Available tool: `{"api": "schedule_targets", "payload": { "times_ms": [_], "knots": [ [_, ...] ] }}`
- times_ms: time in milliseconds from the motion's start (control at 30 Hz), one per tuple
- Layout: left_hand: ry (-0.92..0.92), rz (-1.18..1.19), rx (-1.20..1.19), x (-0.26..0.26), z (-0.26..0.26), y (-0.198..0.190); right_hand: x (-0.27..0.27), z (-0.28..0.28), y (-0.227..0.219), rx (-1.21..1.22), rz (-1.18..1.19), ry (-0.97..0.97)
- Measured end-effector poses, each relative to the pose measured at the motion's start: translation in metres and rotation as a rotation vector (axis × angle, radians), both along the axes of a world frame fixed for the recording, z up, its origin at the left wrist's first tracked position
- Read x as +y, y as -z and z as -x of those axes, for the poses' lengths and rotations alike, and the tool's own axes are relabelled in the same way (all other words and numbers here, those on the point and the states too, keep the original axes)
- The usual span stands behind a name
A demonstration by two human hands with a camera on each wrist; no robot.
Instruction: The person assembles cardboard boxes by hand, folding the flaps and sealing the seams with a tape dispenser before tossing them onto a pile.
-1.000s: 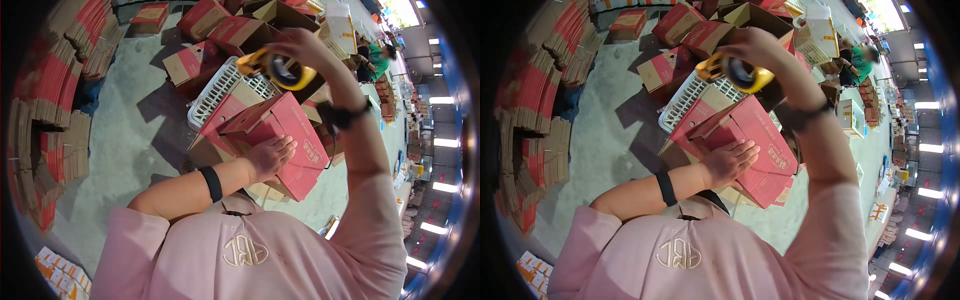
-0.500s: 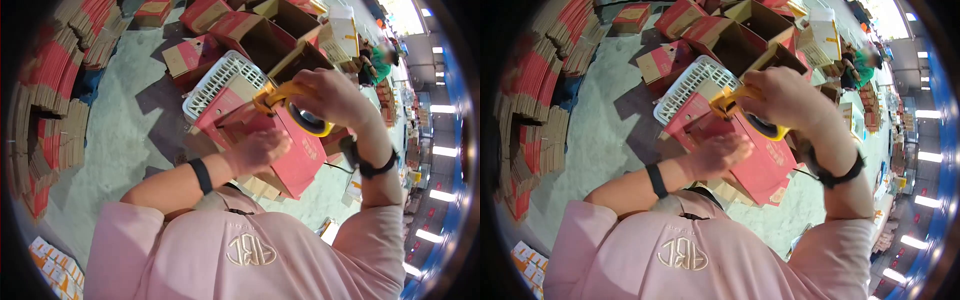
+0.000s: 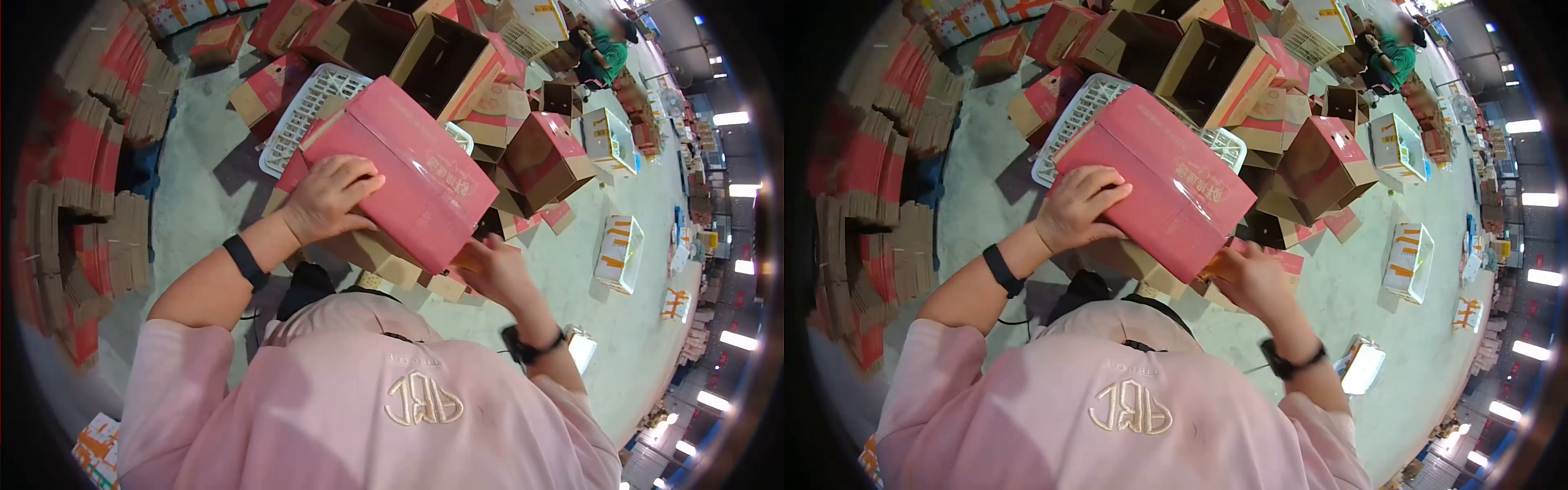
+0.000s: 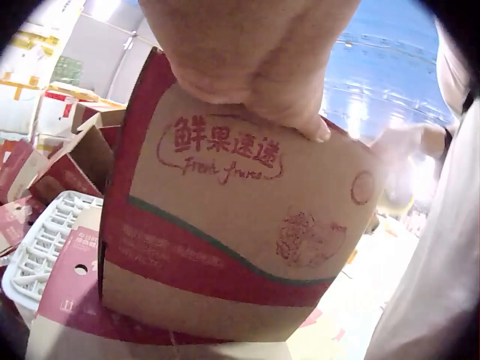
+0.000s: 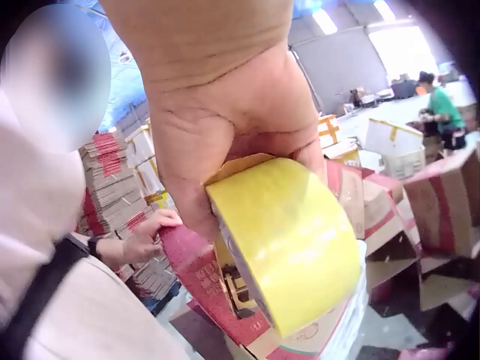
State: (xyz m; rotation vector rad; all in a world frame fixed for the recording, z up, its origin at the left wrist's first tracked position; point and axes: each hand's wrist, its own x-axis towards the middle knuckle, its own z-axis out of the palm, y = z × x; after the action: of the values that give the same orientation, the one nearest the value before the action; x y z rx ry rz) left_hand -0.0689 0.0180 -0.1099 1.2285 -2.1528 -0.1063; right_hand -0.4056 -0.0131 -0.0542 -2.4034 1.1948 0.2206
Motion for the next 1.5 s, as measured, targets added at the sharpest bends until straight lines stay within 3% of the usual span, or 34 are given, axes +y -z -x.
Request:
{"api": "schedule_targets", "payload": {
  "times_ms": [67, 167, 233, 300, 367, 400, 467, 500, 533, 567, 633, 700, 767, 900, 933, 967, 1033, 1067, 1133, 1167, 1233, 1333, 1367, 1433, 1500],
  "knots": [
    [-0.002, -0.022, -0.008, 0.0, 0.003, -0.005, 0.0, -0.005, 0.054, -0.098, 0.105, 0.069],
    [0.087, -0.2, 0.11, -0.009, -0.022, -0.023, -0.008, -0.015, 0.047, -0.071, 0.163, 0.148],
    [-0.249, 0.03, 0.094, -0.024, -0.048, -0.035, -0.029, -0.022, 0.032, 0.009, 0.21, 0.15],
    [-0.17, -0.331, 0.395, -0.021, -0.065, -0.004, -0.063, -0.025, 0.022, 0.108, 0.271, 0.106],
    [-0.091, -0.585, 0.258, 0.008, -0.067, -0.033, -0.124, -0.025, 0.009, 0.342, 0.27, 0.046],
    [-0.018, -0.729, 0.228, 0.016, -0.067, -0.044, -0.152, -0.023, -0.005, 0.345, 0.252, 0.087],
    [0.194, -0.425, -0.12, 0.023, -0.056, -0.038, -0.2, -0.052, -0.049, 0.385, 0.339, 0.17],
    [0.251, -0.27, -0.072, 0.018, -0.045, -0.037, -0.219, -0.071, -0.07, 0.419, 0.438, 0.222],
    [0.307, -0.117, -0.026, 0.013, -0.032, -0.035, -0.241, -0.089, -0.08, 0.292, 0.55, 0.129],
    [0.356, -0.107, 0.023, 0.005, -0.021, -0.019, -0.261, -0.106, -0.09, 0.162, 0.66, 0.035],
    [0.361, -0.073, 0.088, -0.003, -0.001, 0.003, -0.27, -0.184, -0.111, 0.148, 0.484, 0.079],
    [0.266, -0.021, 0.118, 0.002, 0.016, 0.007, -0.302, -0.254, -0.085, 0.223, 0.274, -0.132],
    [0.225, -0.022, 0.078, 0.005, 0.02, 0.011, -0.28, -0.325, -0.073, 0.342, 0.287, -0.343],
    [0.187, -0.003, 0.086, 0.007, 0.02, 0.017, -0.237, -0.386, -0.006, 0.226, 0.07, -0.314],
    [0.185, -0.006, 0.093, 0.006, 0.02, 0.019, -0.223, -0.386, 0.004, 0.389, -0.012, -0.383],
    [0.184, -0.009, 0.1, 0.007, 0.021, 0.02, -0.208, -0.383, 0.008, 0.554, -0.094, -0.448],
    [0.235, -0.008, 0.141, 0.01, 0.023, 0.021, -0.183, -0.369, 0.001, 0.781, -0.093, -0.386],
    [0.259, 0.001, 0.161, 0.008, 0.025, 0.02, -0.204, -0.353, 0.014, 0.744, -0.185, -0.509],
    [0.294, 0.008, 0.118, 0.008, 0.028, 0.016, -0.208, -0.307, -0.043, 0.666, -0.149, -0.614],
    [0.313, 0.013, 0.099, 0.008, 0.034, 0.013, -0.184, -0.274, -0.099, 0.515, -0.083, -0.536],
    [0.315, 0.009, 0.09, 0.002, 0.037, 0.012, -0.155, -0.196, -0.166, 0.329, -0.018, -0.451],
    [0.325, -0.055, 0.089, -0.011, 0.027, 0.008, -0.079, -0.06, -0.16, 0.274, -0.029, -0.443],
    [0.334, -0.088, 0.08, -0.015, 0.024, 0.003, -0.05, -0.024, -0.144, 0.469, -0.038, -0.232],
    [0.339, -0.136, 0.047, -0.014, 0.024, -0.005, -0.018, 0.023, -0.063, 0.351, -0.124, -0.084],
    [0.33, -0.156, 0.003, -0.008, 0.034, -0.014, -0.002, 0.026, 0.035, 0.016, 0.08, 0.139]
  ]
}}
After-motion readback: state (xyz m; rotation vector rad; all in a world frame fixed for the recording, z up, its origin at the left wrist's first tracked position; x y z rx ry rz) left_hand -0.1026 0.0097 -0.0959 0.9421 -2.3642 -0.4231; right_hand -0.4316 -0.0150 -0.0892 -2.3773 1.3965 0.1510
